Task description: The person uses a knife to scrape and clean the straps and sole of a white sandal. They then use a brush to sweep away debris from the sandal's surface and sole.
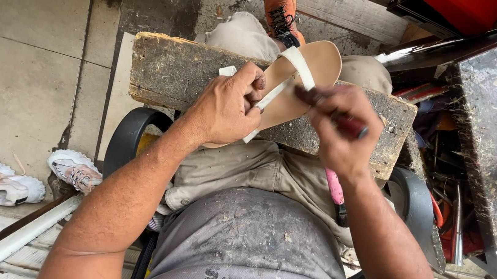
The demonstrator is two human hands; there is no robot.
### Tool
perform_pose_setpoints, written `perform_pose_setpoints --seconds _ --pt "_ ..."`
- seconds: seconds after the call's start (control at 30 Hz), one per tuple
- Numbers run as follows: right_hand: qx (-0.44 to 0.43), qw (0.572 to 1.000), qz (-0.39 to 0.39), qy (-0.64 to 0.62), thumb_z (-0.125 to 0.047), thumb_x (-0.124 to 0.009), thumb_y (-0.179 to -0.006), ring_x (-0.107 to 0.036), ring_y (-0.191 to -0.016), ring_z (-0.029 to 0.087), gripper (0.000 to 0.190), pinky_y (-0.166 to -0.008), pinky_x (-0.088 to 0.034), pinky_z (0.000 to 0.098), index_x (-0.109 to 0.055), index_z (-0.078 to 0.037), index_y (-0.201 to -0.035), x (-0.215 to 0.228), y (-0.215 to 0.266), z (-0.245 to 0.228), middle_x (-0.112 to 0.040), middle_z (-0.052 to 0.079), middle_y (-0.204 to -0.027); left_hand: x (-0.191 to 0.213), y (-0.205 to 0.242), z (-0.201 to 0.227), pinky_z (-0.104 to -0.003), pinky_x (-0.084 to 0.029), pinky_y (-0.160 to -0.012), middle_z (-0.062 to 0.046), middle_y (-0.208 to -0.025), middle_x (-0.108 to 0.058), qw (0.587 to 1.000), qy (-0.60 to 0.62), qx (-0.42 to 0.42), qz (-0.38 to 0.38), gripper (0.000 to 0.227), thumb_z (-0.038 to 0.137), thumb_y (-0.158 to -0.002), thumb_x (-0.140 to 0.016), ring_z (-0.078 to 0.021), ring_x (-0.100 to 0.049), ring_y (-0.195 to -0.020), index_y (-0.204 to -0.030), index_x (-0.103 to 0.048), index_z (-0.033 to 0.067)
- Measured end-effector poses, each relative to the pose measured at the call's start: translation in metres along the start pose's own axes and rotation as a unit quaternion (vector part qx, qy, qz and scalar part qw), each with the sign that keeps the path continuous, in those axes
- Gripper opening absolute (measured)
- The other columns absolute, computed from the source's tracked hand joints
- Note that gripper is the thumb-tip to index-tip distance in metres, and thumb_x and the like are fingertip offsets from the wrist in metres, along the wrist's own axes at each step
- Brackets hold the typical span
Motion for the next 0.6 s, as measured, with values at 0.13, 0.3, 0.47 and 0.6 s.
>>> perform_pose_setpoints --seconds 0.13,0.3,0.47,0.6 --pt "-0.025 0.998 -0.026 -0.052 0.007 -0.081 -0.08 -0.071 -0.092 0.037 0.015 -0.089 -0.053 0.0471 -0.071 -0.002 -0.088 -0.009 0.005 0.001 -0.069 0.021 -0.089 -0.002 0.001 -0.006 -0.043 -0.056 -0.071 -0.007 -0.064 -0.065 1.0 0.009 0.002 -0.006 0.037 0.005 -0.074 -0.064 -0.0283 -0.072 -0.061 -0.107 -0.049 0.0121" --pt "-0.06 0.989 -0.069 -0.113 0.004 -0.086 -0.07 -0.074 -0.087 0.037 0.021 -0.084 -0.055 0.0455 -0.07 0.0 -0.083 -0.007 0.017 -0.011 -0.071 0.021 -0.086 -0.002 0.003 -0.008 -0.045 -0.056 -0.074 -0.006 -0.068 -0.069 0.999 0.028 0.011 -0.028 0.043 0.008 -0.071 -0.064 -0.0291 -0.072 -0.065 -0.111 -0.048 0.0141" --pt "-0.099 0.992 -0.006 -0.083 -0.002 -0.081 -0.088 -0.072 -0.095 0.034 0.018 -0.089 -0.055 0.0433 -0.064 0.001 -0.095 0.003 0.029 0.008 -0.068 0.022 -0.093 -0.005 -0.001 -0.024 -0.036 -0.057 -0.072 -0.005 -0.076 -0.071 0.993 0.085 0.064 -0.054 0.049 0.002 -0.076 -0.068 -0.0198 -0.072 -0.069 -0.118 -0.047 0.0138" --pt "-0.098 0.991 -0.011 -0.087 -0.002 -0.083 -0.084 -0.075 -0.09 0.036 0.019 -0.081 -0.056 0.0426 -0.065 0.0 -0.089 -0.022 0.048 0.001 -0.069 0.022 -0.088 -0.008 -0.004 -0.036 -0.034 -0.057 -0.07 -0.008 -0.079 -0.071 0.986 0.128 0.092 -0.048 0.05 -0.002 -0.079 -0.069 -0.0194 -0.071 -0.07 -0.12 -0.045 0.0124"
Point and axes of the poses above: each hand's wrist, its own y-axis away from the middle knuckle, its own x-axis out of the back of the hand, z = x × y, the point moved 7 cm from there along -y, towards the middle knuckle
